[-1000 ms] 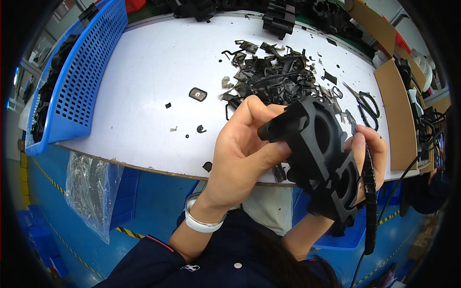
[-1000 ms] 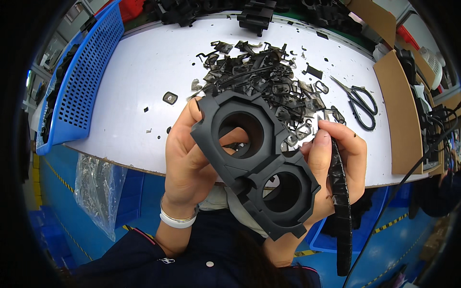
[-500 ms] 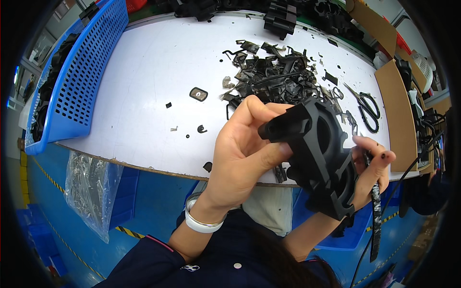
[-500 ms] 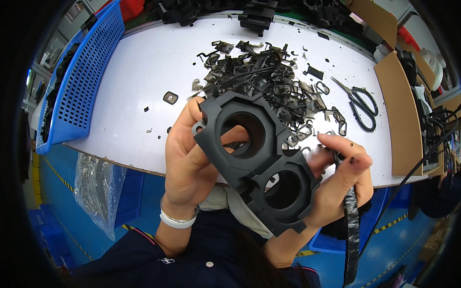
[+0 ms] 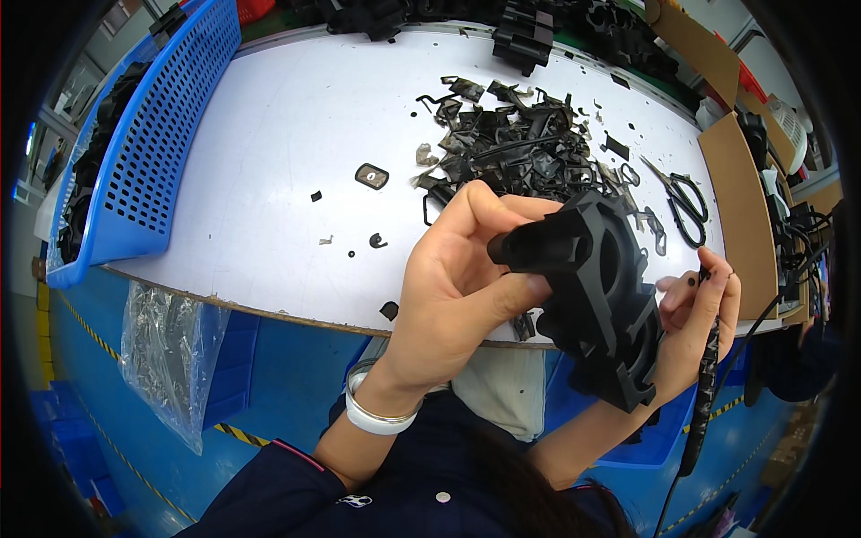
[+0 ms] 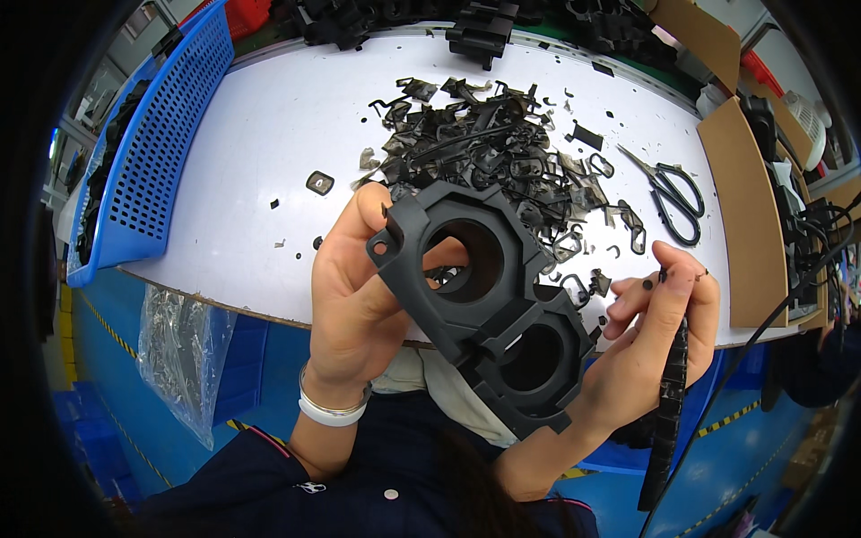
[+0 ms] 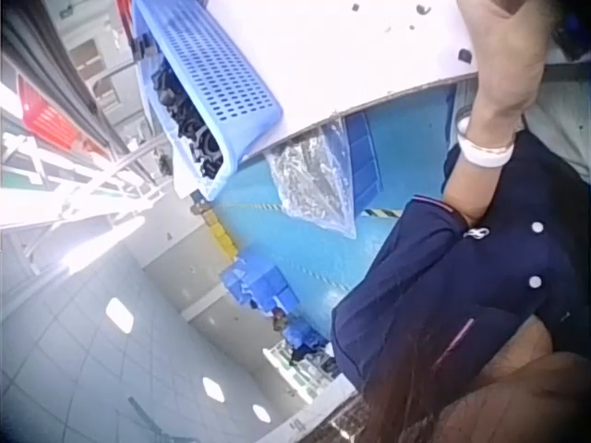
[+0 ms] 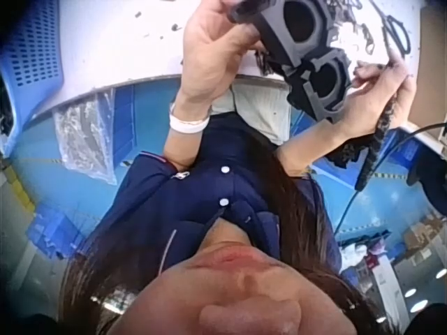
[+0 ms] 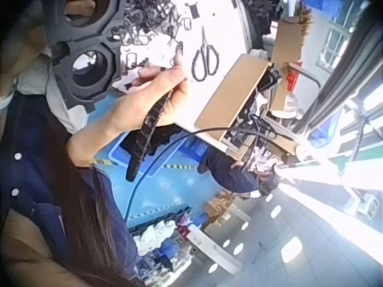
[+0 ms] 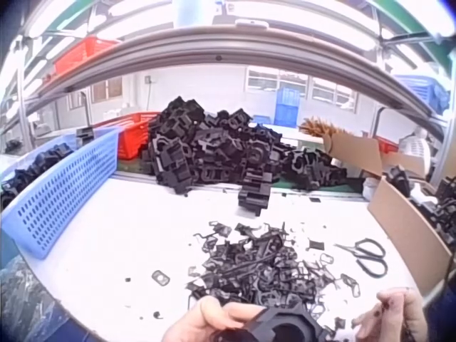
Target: The person cleans plastic molded parts by deburring them with a small deburring tool.
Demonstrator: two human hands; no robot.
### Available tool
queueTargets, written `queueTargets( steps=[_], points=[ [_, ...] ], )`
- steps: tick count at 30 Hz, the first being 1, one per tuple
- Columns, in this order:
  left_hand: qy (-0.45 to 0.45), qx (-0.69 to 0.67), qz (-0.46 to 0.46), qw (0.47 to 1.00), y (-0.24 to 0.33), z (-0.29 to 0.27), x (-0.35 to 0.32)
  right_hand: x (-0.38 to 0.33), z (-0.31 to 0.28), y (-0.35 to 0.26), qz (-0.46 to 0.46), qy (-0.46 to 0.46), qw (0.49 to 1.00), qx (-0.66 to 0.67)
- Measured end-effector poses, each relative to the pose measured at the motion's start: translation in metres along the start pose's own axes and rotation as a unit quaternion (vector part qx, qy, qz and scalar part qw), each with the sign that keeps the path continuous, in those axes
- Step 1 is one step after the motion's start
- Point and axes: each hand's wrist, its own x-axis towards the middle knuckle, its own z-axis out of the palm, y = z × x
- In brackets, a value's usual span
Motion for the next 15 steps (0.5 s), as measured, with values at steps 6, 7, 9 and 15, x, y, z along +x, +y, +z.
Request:
queueTargets(
  steps=[6, 7, 9, 15],
  points=[
    [0.013, -0.003, -0.016, 1.0, 0.003, 0.004, -0.001, 0.007, 0.002, 0.013, -0.13, -0.04, 0.991, -0.019],
    [0.015, -0.006, -0.02, 1.0, 0.004, 0.004, -0.001, 0.007, 0.002, 0.013, -0.13, -0.04, 0.991, -0.019],
    [0.013, -0.006, -0.018, 1.0, 0.003, 0.003, -0.001, 0.006, 0.001, 0.013, -0.153, -0.062, 0.986, 0.03],
    [0.003, -0.003, -0.01, 1.0, 0.0, 0.002, 0.001, 0.003, 0.001, 0.01, -0.12, -0.097, 0.988, 0.007]
  ],
)
